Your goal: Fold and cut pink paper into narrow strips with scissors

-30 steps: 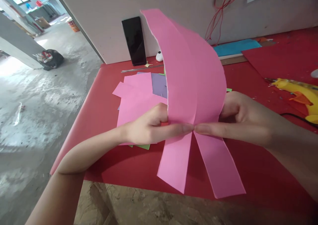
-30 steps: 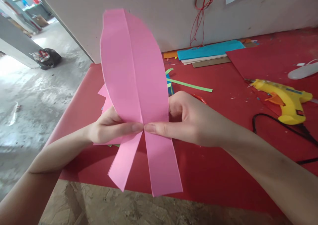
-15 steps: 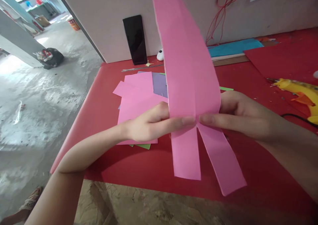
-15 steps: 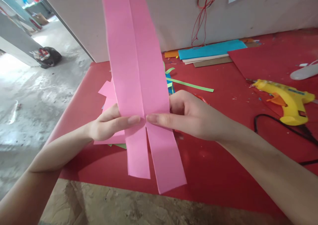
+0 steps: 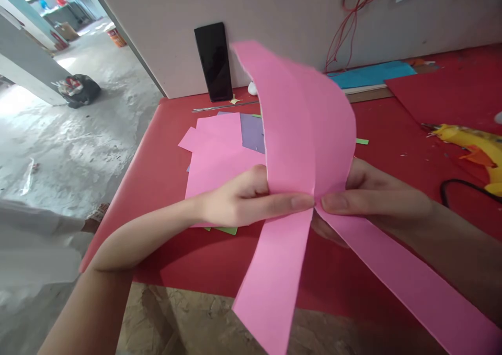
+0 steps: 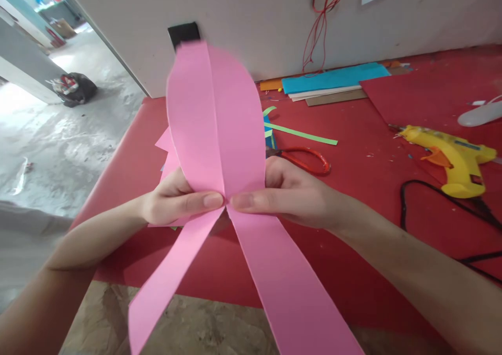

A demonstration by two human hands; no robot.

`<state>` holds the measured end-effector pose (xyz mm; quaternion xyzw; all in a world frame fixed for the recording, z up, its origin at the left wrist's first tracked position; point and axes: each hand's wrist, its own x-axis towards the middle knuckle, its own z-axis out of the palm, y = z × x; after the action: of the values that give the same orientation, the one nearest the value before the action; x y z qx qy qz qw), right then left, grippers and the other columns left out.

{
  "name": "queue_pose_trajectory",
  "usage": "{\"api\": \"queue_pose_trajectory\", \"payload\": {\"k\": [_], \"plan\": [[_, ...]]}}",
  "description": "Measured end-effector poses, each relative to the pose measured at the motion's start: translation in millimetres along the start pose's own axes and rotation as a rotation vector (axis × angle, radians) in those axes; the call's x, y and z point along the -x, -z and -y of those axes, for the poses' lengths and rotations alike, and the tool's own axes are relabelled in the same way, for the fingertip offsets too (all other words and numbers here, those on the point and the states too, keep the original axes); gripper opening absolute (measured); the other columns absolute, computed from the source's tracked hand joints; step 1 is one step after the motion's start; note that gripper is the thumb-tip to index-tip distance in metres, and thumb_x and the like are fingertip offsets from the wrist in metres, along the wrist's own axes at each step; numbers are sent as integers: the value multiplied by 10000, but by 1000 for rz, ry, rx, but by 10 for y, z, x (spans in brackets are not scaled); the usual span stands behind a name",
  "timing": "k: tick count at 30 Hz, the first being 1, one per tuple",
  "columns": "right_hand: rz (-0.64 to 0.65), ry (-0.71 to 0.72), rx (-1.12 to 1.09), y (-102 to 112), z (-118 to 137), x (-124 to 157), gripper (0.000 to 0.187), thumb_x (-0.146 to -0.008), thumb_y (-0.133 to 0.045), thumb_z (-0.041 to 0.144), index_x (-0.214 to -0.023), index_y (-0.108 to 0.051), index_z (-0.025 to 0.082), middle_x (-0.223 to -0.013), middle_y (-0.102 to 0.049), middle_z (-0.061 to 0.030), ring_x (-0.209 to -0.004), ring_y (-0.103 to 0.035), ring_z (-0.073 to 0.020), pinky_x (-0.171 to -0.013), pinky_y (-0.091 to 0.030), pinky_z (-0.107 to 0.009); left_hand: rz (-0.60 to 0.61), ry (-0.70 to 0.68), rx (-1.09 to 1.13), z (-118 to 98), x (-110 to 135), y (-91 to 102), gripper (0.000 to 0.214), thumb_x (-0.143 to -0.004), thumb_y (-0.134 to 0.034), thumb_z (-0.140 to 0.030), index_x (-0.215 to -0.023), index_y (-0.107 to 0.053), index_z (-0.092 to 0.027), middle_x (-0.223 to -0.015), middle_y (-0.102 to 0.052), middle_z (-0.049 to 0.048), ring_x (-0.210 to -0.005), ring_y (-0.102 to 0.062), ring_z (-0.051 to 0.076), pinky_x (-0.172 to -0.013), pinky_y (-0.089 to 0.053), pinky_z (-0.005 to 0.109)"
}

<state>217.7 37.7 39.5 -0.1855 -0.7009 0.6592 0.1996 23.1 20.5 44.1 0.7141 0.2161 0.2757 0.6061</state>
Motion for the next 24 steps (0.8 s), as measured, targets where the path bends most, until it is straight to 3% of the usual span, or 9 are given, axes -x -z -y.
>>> {"api": "queue_pose_trajectory", "payload": {"k": [3,8,13,20,24], "plan": [[-47,11,-61,-3,21,9,548,-808,-596,633,-550,-441,176,-522,-388,46,-478,-389,-60,-441,-305,-209,16,1,35,23,6,18,407,-915,-514,-548,-696,-536,-206,-594,-493,4,-579,-519,127,-530,-473,266],[-127,52,-20,15,112,2,442,-822,-634,557,-632,-578,162,-548,-537,24,-511,-502,-66,-464,-387,-187,48,-61,31,42,-4,55,446,-914,-546,-488,-603,-407,-199,-575,-424,-18,-531,-452,105,-507,-441,263],[-193,70,101,16,167,7,343,-773,-712,474,-641,-626,170,-547,-601,13,-478,-518,-72,-417,-406,-181,-69,-5,-1,-30,-11,31,436,-930,-495,-533,-657,-439,-197,-622,-432,-16,-562,-445,95,-475,-383,238],[-148,28,102,26,209,56,221,-832,-624,299,-656,-613,166,-606,-563,9,-545,-500,-76,-483,-408,-193,-90,-49,-155,-25,-10,43,504,-945,-443,-554,-596,-360,-200,-586,-338,-22,-532,-381,93,-469,-340,252],[-95,84,83,47,176,78,223,-863,-573,247,-652,-564,174,-619,-510,21,-571,-472,-74,-502,-380,-192,-136,-63,-234,-34,-9,41,501,-940,-474,-526,-579,-338,-206,-551,-342,-24,-518,-402,96,-470,-350,253]]}}
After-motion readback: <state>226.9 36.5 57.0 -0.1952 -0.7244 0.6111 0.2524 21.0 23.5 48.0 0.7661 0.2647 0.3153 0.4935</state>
